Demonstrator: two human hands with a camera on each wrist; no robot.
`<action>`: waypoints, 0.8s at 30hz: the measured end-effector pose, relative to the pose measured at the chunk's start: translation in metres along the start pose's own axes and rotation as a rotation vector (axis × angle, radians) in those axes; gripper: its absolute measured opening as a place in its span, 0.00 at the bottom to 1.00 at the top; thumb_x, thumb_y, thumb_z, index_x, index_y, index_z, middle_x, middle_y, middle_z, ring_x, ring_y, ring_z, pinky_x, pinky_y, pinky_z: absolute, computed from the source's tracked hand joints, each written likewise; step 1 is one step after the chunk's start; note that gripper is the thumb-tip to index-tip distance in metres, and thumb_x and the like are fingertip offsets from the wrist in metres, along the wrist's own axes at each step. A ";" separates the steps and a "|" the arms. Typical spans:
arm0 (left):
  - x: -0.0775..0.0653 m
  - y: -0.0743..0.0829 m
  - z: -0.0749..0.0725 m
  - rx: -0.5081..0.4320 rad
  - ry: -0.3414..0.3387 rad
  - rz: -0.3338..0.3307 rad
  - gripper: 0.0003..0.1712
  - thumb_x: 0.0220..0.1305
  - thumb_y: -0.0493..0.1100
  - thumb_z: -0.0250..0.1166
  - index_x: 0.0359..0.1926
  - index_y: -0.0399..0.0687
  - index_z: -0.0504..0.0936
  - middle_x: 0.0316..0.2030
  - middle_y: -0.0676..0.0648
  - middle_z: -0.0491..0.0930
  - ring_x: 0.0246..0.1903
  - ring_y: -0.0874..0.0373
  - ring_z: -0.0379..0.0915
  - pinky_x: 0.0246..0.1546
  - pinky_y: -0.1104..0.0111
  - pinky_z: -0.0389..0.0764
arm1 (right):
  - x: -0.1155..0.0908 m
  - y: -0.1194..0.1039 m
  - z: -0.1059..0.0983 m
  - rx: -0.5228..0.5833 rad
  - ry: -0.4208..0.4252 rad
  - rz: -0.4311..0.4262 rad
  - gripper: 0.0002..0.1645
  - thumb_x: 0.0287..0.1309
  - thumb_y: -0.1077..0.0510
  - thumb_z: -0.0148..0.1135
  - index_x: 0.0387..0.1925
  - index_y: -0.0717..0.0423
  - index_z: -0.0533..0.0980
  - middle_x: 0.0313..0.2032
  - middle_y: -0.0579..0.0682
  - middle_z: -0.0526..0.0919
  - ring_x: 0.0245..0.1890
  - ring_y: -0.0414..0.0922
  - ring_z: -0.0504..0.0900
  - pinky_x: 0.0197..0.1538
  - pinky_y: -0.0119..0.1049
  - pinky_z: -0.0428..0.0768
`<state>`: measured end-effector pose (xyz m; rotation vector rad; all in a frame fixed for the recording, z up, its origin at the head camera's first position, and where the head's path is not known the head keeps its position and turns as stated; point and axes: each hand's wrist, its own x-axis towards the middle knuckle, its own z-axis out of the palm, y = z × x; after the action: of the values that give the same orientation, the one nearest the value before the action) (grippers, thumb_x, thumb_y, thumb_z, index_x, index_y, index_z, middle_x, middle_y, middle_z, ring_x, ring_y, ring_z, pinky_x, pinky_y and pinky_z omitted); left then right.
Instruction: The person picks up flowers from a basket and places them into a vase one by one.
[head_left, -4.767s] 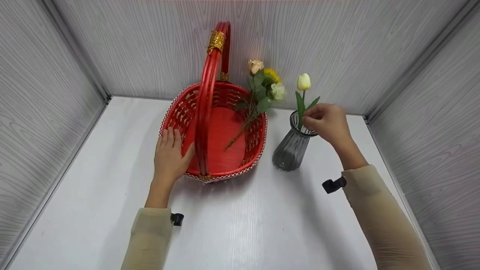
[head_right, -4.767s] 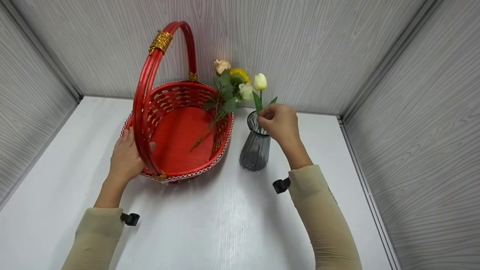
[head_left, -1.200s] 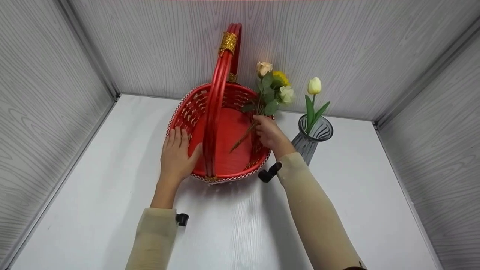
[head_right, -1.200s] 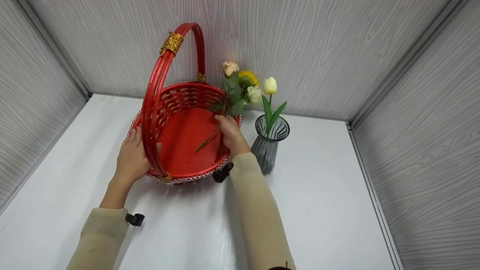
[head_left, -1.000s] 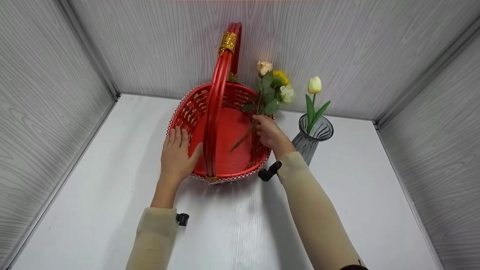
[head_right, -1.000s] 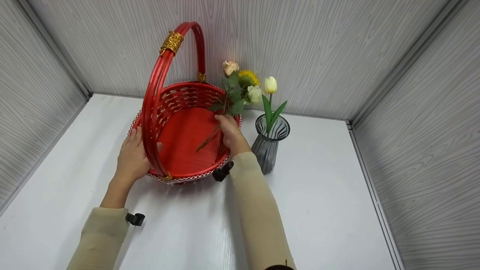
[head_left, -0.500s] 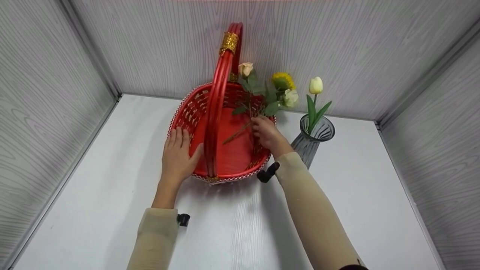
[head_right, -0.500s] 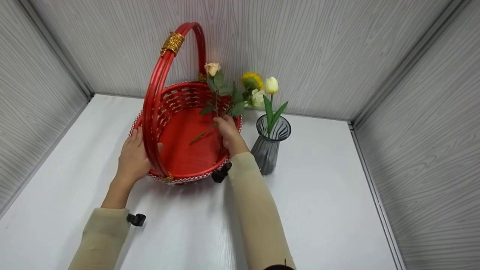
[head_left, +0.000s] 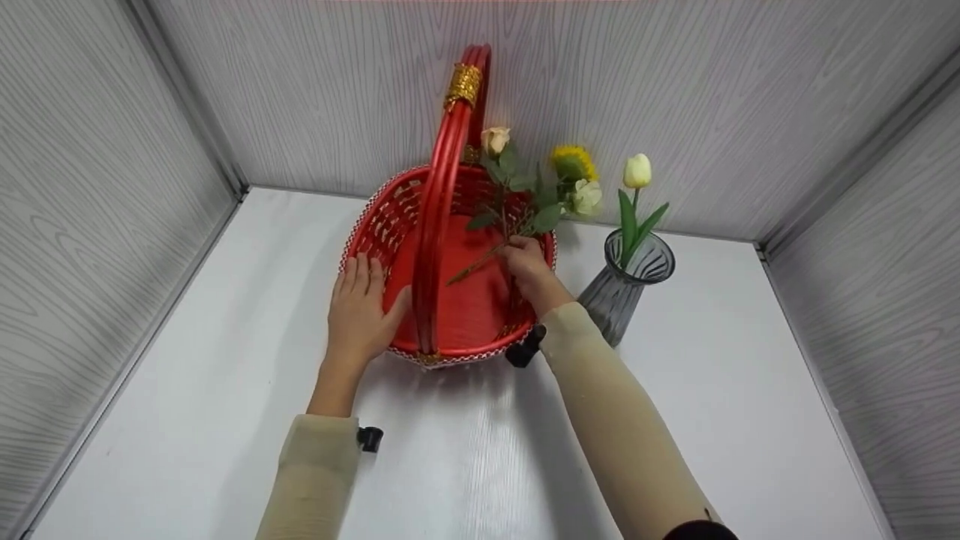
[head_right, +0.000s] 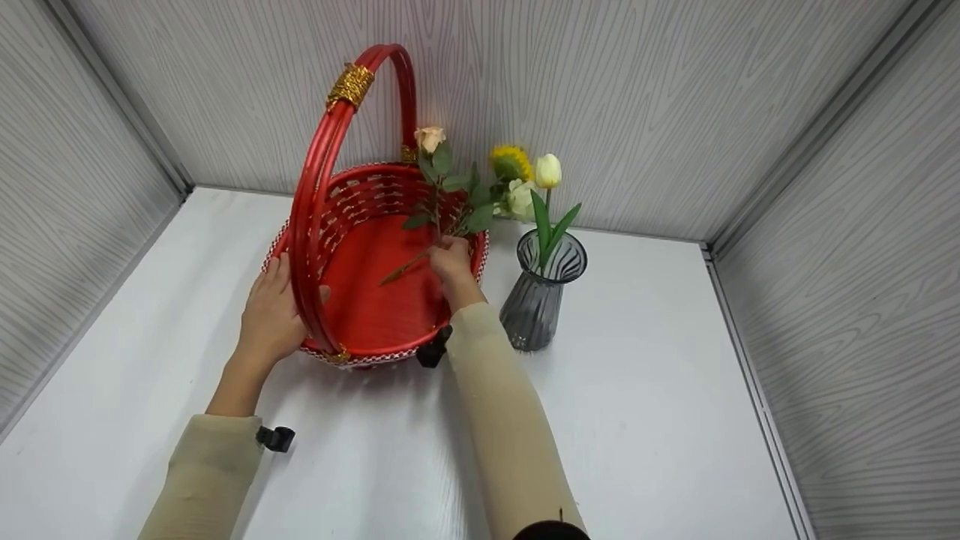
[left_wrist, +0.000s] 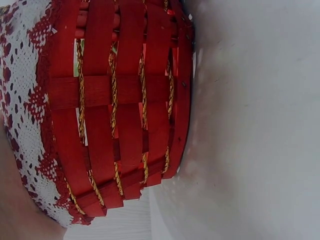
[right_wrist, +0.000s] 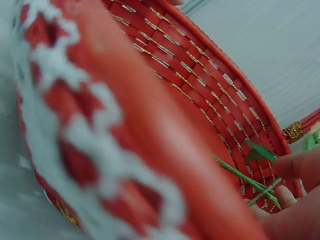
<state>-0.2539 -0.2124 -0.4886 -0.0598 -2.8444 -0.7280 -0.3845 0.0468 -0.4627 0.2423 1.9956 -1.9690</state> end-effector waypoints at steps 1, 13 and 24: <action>0.000 0.001 0.000 -0.001 0.000 0.001 0.51 0.79 0.67 0.47 0.81 0.29 0.54 0.81 0.29 0.49 0.83 0.36 0.36 0.82 0.49 0.37 | 0.000 0.002 0.001 -0.015 0.021 -0.016 0.36 0.77 0.65 0.52 0.80 0.67 0.55 0.80 0.63 0.55 0.77 0.55 0.60 0.72 0.42 0.65; -0.002 0.005 -0.001 -0.015 0.004 0.004 0.51 0.79 0.67 0.48 0.81 0.30 0.54 0.82 0.29 0.48 0.83 0.36 0.35 0.82 0.49 0.36 | -0.008 0.012 0.007 -0.242 0.174 -0.121 0.21 0.79 0.62 0.55 0.68 0.62 0.76 0.65 0.61 0.76 0.56 0.49 0.74 0.57 0.40 0.75; -0.002 0.004 0.000 -0.012 0.011 0.006 0.51 0.79 0.67 0.48 0.81 0.30 0.55 0.81 0.30 0.49 0.83 0.37 0.36 0.82 0.49 0.36 | -0.007 0.015 0.009 -0.240 0.159 -0.170 0.14 0.80 0.63 0.52 0.56 0.67 0.79 0.52 0.59 0.80 0.45 0.46 0.75 0.46 0.36 0.74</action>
<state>-0.2517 -0.2087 -0.4870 -0.0657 -2.8288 -0.7419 -0.3714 0.0396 -0.4743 0.1814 2.4021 -1.8324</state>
